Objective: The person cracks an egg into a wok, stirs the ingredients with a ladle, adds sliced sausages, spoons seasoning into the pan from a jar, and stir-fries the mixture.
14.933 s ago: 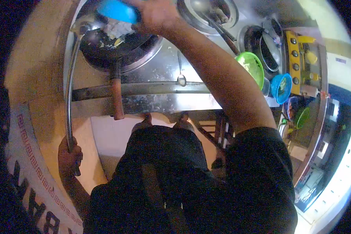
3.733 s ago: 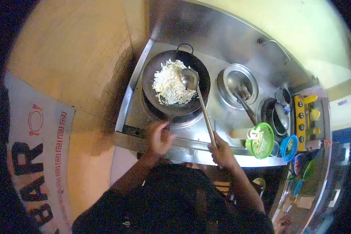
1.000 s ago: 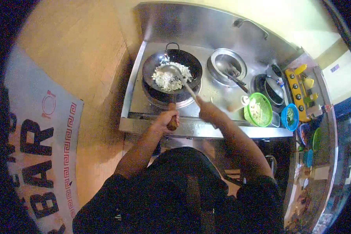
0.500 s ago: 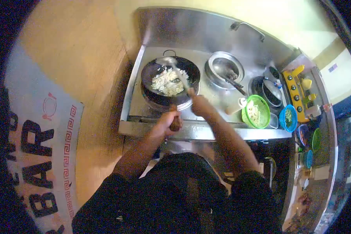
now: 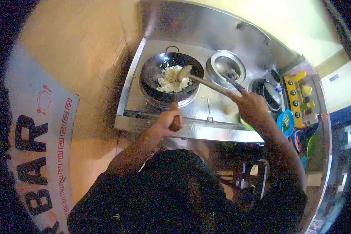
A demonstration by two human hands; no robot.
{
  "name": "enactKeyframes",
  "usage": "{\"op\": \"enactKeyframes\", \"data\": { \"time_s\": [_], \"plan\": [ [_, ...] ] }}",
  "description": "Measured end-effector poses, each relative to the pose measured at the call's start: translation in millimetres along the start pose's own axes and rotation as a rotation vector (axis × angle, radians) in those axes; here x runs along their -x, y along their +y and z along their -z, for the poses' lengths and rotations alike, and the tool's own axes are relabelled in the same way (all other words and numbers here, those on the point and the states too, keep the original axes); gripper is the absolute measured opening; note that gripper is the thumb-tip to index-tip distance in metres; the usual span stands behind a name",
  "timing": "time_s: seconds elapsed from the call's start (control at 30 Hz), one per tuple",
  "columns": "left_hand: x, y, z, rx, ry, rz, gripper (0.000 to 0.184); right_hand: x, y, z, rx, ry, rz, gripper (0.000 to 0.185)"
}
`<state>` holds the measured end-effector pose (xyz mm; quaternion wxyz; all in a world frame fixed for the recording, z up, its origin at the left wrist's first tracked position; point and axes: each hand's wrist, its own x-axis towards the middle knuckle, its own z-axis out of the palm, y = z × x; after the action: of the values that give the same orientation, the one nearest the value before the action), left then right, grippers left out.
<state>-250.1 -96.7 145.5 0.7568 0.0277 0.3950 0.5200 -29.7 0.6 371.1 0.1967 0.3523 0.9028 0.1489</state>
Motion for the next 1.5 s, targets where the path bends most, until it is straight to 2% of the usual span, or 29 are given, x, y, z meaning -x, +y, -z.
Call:
{"op": "enactKeyframes", "data": {
  "time_s": [0.03,0.13,0.17,0.2,0.23,0.27,0.33,0.4,0.43,0.5,0.57,0.63,0.7,0.77,0.8,0.87,0.9,0.93,0.97,1.0,1.03,1.07,1.13,1.17,1.27,1.3,1.33,1.4,1.5],
  "plan": [
    [-2.2,3.7,6.6,0.05,-0.025,-0.008,0.018,2.8,6.2,11.5,0.0,0.04,0.002,0.056],
    [-6.9,4.5,21.4,0.066,-0.083,-0.014,0.018,7.0,8.2,19.6,0.005,-0.039,-0.004,0.056],
    [-8.2,4.1,25.1,0.082,-0.113,-0.009,0.017,-3.7,11.6,-17.3,0.024,-0.043,0.003,0.056],
    [-9.9,2.0,29.1,0.096,-0.144,-0.001,0.017,-20.3,-8.6,-25.4,-0.015,-0.221,-0.095,0.07],
    [-16.7,-5.6,36.8,0.161,-0.17,0.01,0.016,-35.9,-18.9,-64.2,-0.104,-0.111,-0.019,0.068],
    [-26.9,-14.6,46.2,0.221,-0.199,0.017,0.016,-62.1,-36.8,-91.7,-0.062,-0.209,-0.08,0.065],
    [-34.5,-9.3,55.9,0.255,-0.198,0.005,0.016,-80.0,-40.6,-130.1,-0.266,-0.145,-0.059,0.066],
    [-28.7,-11.7,65.9,0.221,-0.117,0.01,0.016,-50.1,-42.8,-93.6,-0.36,-0.223,-0.031,0.071],
    [-29.4,-10.2,73.5,0.277,-0.093,0.05,0.016,-38.4,-44.5,-80.0,-0.319,-0.259,-0.044,0.072],
    [-27.4,-3.4,76.4,0.201,-0.106,0.017,0.015,-25.4,-46.8,-64.7,-0.242,-0.324,-0.072,0.074],
    [-23.0,-4.7,76.1,0.207,-0.155,0.017,0.015,-71.1,-54.4,-108.4,-0.417,-0.235,-0.103,0.076],
    [-20.2,-2.2,70.5,0.19,-0.078,0.011,0.016,-104.7,-64.0,-135.7,-0.574,-0.145,-0.085,0.075],
    [-13.2,4.2,70.1,0.19,-0.05,0.06,0.016,-113.0,-88.2,-127.2,-0.727,-0.14,-0.046,0.074],
    [-11.3,17.5,71.3,0.207,-0.084,0.157,0.017,-77.8,-90.3,-89.4,-0.65,-0.277,-0.017,0.073],
    [-12.0,16.8,70.5,0.126,-0.048,0.135,0.016,-56.5,-91.6,-69.1,-0.606,-0.35,-0.004,0.072],
    [-11.9,4.2,64.6,-0.029,0.022,0.095,0.015,-37.3,-85.5,-65.9,-0.528,-0.352,-0.01,0.072],
    [5.8,0.9,45.5,0.059,-0.133,0.1,0.014,-38.2,-83.2,-63.1,-0.492,-0.365,-0.05,0.073],
    [16.9,-3.4,24.9,0.076,-0.117,0.088,0.016,-34.8,-82.2,-63.5,-0.462,-0.386,-0.097,0.073],
    [25.5,-9.2,4.1,0.098,-0.099,0.074,0.018,-41.9,-72.3,-79.5,-0.475,-0.263,-0.053,0.073],
    [31.3,-9.2,-7.9,0.118,-0.08,0.05,0.021,-52.7,-61.1,-71.9,-0.535,-0.271,-0.004,0.074],
    [32.8,2.5,-8.5,0.043,-0.04,0.048,0.021,-52.6,-53.9,-60.2,-0.619,-0.298,0.018,0.074],
    [44.0,7.6,-2.5,0.103,-0.094,0.048,0.02,-46.8,-49.2,-41.9,-0.704,-0.322,0.04,0.074],
    [69.0,24.2,10.2,0.225,-0.222,0.033,0.02,-19.3,-46.6,-14.6,-0.492,-0.469,-0.031,0.072],
    [87.1,21.6,9.6,0.011,-0.176,0.082,0.02,0.2,-44.4,5.6,-0.521,-0.453,-0.031,0.067],
    [72.4,12.9,14.1,0.117,-0.221,0.114,0.02,10.8,-42.3,15.6,-0.411,-0.394,-0.073,0.063],
    [65.4,23.3,9.1,0.325,-0.151,0.157,0.015,-4.7,-35.7,-4.1,-0.433,-0.365,-0.105,0.061],
    [57.2,26.1,15.1,0.337,-0.181,0.147,0.014,-15.4,-35.6,-13.5,-0.353,-0.274,-0.072,0.062],
    [24.6,22.8,33.5,0.37,-0.253,0.111,0.011,-49.7,-42.3,-54.0,-0.431,-0.123,-0.101,0.066],
    [5.0,19.2,40.8,0.335,-0.205,0.113,0.01,-107.8,-71.8,-81.8,-0.6,0.007,-0.185,0.064]
  ]
}}
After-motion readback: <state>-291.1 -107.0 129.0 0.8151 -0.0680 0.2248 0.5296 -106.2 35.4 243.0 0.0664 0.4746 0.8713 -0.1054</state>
